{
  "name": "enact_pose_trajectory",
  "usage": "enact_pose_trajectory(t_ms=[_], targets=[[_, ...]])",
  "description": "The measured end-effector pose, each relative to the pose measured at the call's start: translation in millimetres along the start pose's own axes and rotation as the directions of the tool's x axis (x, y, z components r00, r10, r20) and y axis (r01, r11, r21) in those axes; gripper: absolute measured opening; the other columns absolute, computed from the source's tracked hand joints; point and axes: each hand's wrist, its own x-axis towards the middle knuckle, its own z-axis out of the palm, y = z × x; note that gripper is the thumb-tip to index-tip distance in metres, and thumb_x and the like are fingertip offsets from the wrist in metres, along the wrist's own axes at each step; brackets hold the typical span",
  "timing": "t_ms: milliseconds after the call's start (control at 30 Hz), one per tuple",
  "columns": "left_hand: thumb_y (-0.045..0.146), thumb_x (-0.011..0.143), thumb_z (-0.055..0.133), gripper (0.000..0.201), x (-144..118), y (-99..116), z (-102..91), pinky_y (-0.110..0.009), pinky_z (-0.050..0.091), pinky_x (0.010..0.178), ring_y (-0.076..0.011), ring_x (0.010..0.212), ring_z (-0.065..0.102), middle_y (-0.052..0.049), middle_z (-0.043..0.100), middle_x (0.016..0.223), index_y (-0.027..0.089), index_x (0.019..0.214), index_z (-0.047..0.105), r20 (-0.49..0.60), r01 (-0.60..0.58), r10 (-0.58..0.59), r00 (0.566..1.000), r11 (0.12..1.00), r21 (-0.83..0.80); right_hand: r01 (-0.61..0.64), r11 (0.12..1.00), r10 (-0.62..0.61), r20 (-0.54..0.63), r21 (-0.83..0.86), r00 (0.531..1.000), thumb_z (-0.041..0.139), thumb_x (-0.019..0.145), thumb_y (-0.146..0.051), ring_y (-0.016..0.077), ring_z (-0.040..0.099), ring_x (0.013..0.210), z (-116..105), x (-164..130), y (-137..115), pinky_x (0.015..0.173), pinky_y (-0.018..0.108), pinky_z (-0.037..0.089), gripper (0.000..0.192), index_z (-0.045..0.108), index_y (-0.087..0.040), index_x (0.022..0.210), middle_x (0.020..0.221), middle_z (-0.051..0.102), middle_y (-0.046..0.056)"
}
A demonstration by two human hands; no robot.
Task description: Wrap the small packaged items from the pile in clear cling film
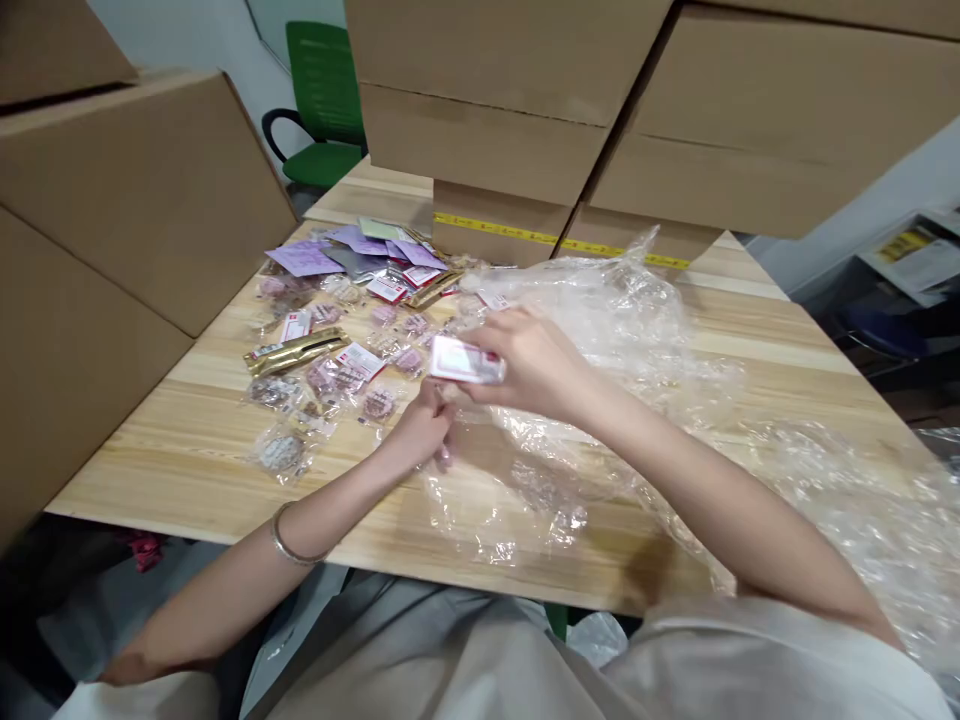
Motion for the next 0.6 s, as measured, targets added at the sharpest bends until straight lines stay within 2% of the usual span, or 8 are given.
enact_pose_trajectory(t_ms=[100, 167, 233, 300, 367, 400, 467, 600], targets=[[0.024, 0.095, 0.046, 0.059, -13, 5, 1.1, -0.034, 0.055, 0.063, -0.0194, 0.068, 0.066, -0.013, 0.063, 0.100, 0.011, 0.146, 0.020, -0.094, -0.141, 0.181, 0.979, 0.933, 0.330, -0.104, 0.993, 0.095, 0.149, 0.053, 0.984, 0.068, 0.080, -0.035, 0.0212, 0.062, 0.079, 11, -66, 0, 0.080, 0.036, 0.043, 0.032, 0.068, -0.018, 0.107, 0.087, 0.068, 0.007], [0.024, 0.095, 0.047, 0.064, -22, 7, 3.3, -0.040, 0.054, 0.075, -0.0267, 0.089, 0.064, -0.019, 0.060, 0.110, 0.007, 0.150, 0.020, -0.134, -0.220, 0.377, 0.916, 0.755, 0.617, -0.172, 0.982, 0.154, 0.196, 0.080, 0.968, 0.071, 0.079, -0.037, 0.0226, 0.063, 0.081, 32, -94, -3, 0.081, 0.037, 0.045, 0.041, 0.065, -0.017, 0.115, 0.092, 0.070, 0.008], [0.025, 0.095, 0.047, 0.062, -30, 7, 6.0, -0.046, 0.052, 0.082, -0.0318, 0.102, 0.060, -0.021, 0.056, 0.115, 0.009, 0.150, 0.025, -0.097, -0.294, 0.582, 0.807, 0.539, 0.789, -0.241, 0.964, 0.217, 0.187, 0.111, 0.958, 0.072, 0.079, -0.038, 0.0246, 0.063, 0.088, 52, -110, -7, 0.084, 0.040, 0.045, 0.049, 0.061, -0.017, 0.122, 0.100, 0.070, 0.010], [0.026, 0.096, 0.049, 0.056, -32, 5, 8.6, -0.049, 0.050, 0.089, -0.0331, 0.112, 0.056, -0.020, 0.054, 0.120, 0.013, 0.148, 0.033, 0.085, -0.465, 0.743, 0.664, 0.321, 0.825, -0.287, 0.945, 0.260, 0.171, 0.156, 0.950, 0.070, 0.082, -0.039, 0.0255, 0.061, 0.093, 63, -119, -8, 0.086, 0.041, 0.045, 0.051, 0.057, -0.016, 0.125, 0.104, 0.069, 0.010], [0.030, 0.096, 0.052, 0.051, -27, 1, 10.6, -0.048, 0.048, 0.097, -0.0314, 0.124, 0.050, -0.018, 0.051, 0.132, 0.018, 0.144, 0.039, 0.342, -0.679, 0.775, 0.531, 0.148, 0.719, -0.270, 0.937, 0.235, 0.170, 0.222, 0.957, 0.068, 0.085, -0.041, 0.0253, 0.059, 0.097, 63, -124, -5, 0.089, 0.042, 0.045, 0.056, 0.051, -0.017, 0.132, 0.106, 0.067, 0.010], [0.032, 0.097, 0.052, 0.049, -23, -2, 11.2, -0.046, 0.047, 0.100, -0.0299, 0.128, 0.047, -0.017, 0.047, 0.139, 0.021, 0.143, 0.041, 0.446, -0.753, 0.751, 0.486, 0.101, 0.650, -0.239, 0.935, 0.199, 0.171, 0.261, 0.965, 0.068, 0.085, -0.042, 0.0252, 0.059, 0.100, 59, -127, -2, 0.090, 0.043, 0.045, 0.059, 0.047, -0.018, 0.136, 0.110, 0.066, 0.011], [0.031, 0.099, 0.049, 0.044, -14, -9, 11.5, -0.045, 0.047, 0.102, -0.0275, 0.132, 0.046, -0.014, 0.043, 0.146, 0.025, 0.142, 0.043, 0.553, -0.807, 0.686, 0.473, 0.086, 0.584, -0.209, 0.922, 0.170, 0.143, 0.325, 0.975, 0.067, 0.085, -0.041, 0.0246, 0.056, 0.107, 47, -133, 6, 0.092, 0.041, 0.045, 0.060, 0.043, -0.020, 0.136, 0.119, 0.060, 0.012], [0.030, 0.101, 0.044, 0.038, -3, -14, 7.5, -0.041, 0.052, 0.093, -0.0240, 0.116, 0.058, -0.013, 0.056, 0.132, 0.027, 0.139, 0.049, 0.555, -0.786, 0.617, 0.557, 0.176, 0.593, -0.256, 0.899, 0.215, 0.153, 0.356, 0.965, 0.074, 0.078, -0.042, 0.0215, 0.057, 0.097, 21, -147, 5, 0.080, 0.035, 0.049, 0.043, 0.052, -0.021, 0.108, 0.109, 0.058, 0.009]])
